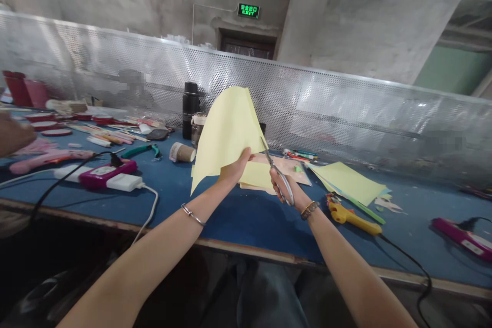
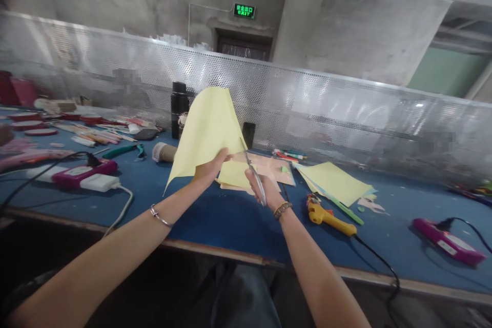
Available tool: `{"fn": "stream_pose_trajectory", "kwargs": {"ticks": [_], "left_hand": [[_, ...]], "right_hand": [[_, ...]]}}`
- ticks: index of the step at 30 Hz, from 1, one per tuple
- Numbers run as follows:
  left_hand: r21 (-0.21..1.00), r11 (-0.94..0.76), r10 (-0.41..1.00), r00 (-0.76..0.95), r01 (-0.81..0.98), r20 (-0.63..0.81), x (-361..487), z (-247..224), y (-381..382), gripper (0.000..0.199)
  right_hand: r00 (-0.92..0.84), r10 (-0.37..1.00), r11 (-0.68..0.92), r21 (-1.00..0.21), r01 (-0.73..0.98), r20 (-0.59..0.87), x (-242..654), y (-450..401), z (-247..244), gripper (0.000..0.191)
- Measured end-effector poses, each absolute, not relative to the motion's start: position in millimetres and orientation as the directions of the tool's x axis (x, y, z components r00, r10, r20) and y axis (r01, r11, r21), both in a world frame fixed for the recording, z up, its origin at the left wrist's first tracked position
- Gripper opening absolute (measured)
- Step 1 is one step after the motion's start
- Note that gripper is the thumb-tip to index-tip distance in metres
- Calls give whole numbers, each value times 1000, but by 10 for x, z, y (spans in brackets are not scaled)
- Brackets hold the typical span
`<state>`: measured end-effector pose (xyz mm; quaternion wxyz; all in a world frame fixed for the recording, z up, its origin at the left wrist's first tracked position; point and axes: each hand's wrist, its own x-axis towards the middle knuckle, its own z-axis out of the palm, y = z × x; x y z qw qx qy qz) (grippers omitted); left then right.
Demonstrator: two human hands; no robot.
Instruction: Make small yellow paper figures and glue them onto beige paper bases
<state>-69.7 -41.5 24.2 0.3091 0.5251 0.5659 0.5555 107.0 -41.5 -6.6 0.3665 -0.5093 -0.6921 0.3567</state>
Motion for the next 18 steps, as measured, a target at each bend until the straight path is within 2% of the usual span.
{"fn": "stream_pose_trajectory", "kwargs": {"ticks": [5, 18], "left_hand": [[963, -174, 950, -224, 205, 219, -703, 244, -414, 44], [959, -176, 941, -249, 222, 230, -691, 283, -475, 43]], "right_hand": [[-202, 970, 219, -860, 462, 138, 1086, -395, -76, 51], [-205, 960, 270, -835, 479, 192, 1132, -356, -114, 52]]}}
